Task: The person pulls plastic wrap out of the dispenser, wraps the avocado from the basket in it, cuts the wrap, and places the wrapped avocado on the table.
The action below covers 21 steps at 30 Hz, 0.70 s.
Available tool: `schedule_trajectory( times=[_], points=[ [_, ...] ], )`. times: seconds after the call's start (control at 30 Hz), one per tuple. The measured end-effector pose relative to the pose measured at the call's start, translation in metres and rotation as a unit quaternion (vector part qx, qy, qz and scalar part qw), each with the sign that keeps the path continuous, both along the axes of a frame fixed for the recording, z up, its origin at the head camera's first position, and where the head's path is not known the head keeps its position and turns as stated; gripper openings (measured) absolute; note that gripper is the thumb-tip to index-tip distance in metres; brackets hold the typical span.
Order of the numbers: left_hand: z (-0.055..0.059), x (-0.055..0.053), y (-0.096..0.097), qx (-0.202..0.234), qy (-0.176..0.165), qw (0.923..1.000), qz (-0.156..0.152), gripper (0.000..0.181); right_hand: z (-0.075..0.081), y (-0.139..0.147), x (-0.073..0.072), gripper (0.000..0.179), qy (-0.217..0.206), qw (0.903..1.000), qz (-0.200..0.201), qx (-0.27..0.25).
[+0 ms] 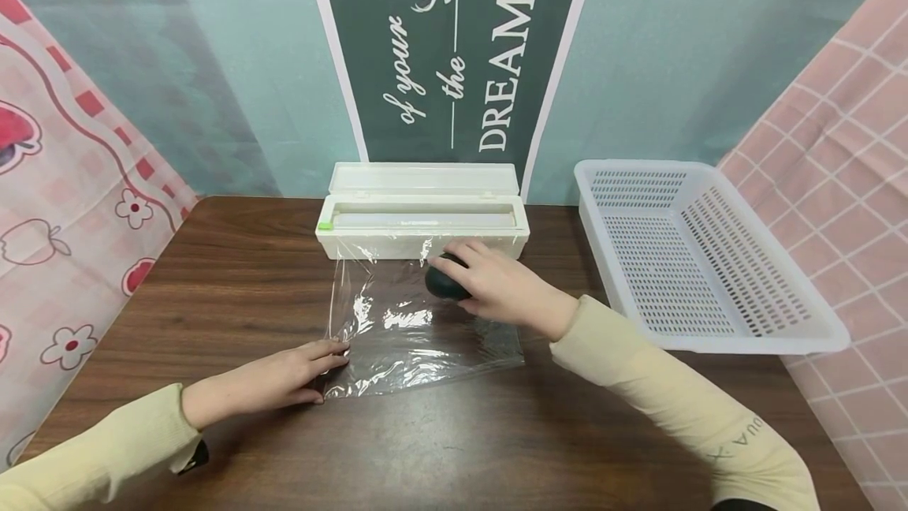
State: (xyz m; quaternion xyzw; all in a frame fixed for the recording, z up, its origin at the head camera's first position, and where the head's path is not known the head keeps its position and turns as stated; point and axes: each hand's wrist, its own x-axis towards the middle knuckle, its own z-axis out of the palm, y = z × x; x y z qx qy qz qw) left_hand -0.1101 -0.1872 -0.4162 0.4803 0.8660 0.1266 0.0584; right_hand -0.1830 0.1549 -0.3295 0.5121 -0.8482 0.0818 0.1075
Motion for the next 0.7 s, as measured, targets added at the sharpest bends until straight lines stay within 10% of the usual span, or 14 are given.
schedule_trajectory(
  times=[0.7],
  points=[
    [-0.002, 0.000, -0.001, -0.006, -0.002, 1.0000, 0.002, 0.056, -0.022, -0.023, 0.013, 0.071, -0.042, 0.9989, 0.016, 0.015]
  ],
)
